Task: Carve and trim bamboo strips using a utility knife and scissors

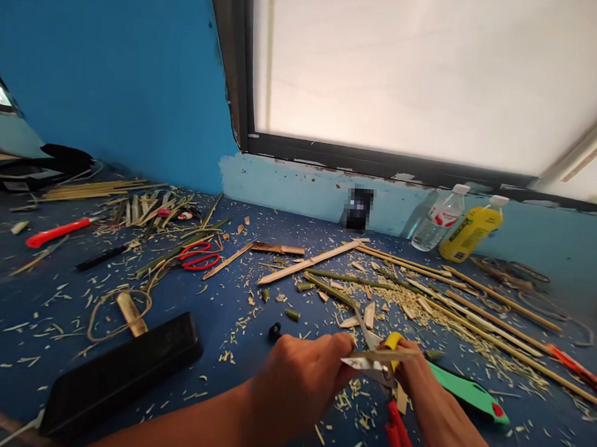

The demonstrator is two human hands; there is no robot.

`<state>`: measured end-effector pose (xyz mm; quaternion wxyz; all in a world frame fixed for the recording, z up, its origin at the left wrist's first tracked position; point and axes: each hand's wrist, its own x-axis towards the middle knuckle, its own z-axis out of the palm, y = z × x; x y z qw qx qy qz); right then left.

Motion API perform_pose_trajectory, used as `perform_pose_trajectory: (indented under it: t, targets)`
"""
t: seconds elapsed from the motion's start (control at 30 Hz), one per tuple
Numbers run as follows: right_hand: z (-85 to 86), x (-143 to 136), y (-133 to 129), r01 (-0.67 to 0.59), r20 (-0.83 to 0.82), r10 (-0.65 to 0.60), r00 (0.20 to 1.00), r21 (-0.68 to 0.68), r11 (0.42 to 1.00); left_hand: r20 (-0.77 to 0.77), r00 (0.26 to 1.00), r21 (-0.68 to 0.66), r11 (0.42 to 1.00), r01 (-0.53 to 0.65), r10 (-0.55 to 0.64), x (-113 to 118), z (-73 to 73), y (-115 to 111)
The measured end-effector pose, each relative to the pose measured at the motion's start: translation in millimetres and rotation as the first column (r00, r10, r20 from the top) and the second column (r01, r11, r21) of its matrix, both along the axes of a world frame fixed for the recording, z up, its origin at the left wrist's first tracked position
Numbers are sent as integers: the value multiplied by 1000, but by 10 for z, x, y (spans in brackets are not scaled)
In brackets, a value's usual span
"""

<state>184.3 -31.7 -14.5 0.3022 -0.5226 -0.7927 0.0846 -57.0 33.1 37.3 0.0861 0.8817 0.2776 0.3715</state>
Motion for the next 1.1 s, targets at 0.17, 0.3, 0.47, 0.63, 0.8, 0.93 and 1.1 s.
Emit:
perform_pose_trajectory:
  t: [0.17,0.3,0.47,0.63,0.8,0.93,1.1]
  targets:
    - [118,78,41,-80,66,83,994,-51,995,-6,999,-16,999,41,-41,-21,-18,19]
    - [191,98,51,-55,17,56,998,-11,998,16,995,-65,993,104,-103,-31,-42,13]
    - [249,1,73,-61,-31,59,998,-97,993,107,993,-116,992,57,-45,-60,23,74]
    - [291,-70,93,-71,-78,61,995,-121,990,329,915,-362,926,-106,233,-181,172,237]
    - [244,101,46,-35,-243,-11,970,-181,983,415,898,-640,748,173,147,-113,216,160]
    - [161,228,23,-206,-428,43,903,-342,917,412,910,-745,594,304,51,-88,241,44]
    - [308,75,54,-511,-569,206,796,-451,732,433,901,-818,401,412,-43,-151,264,13]
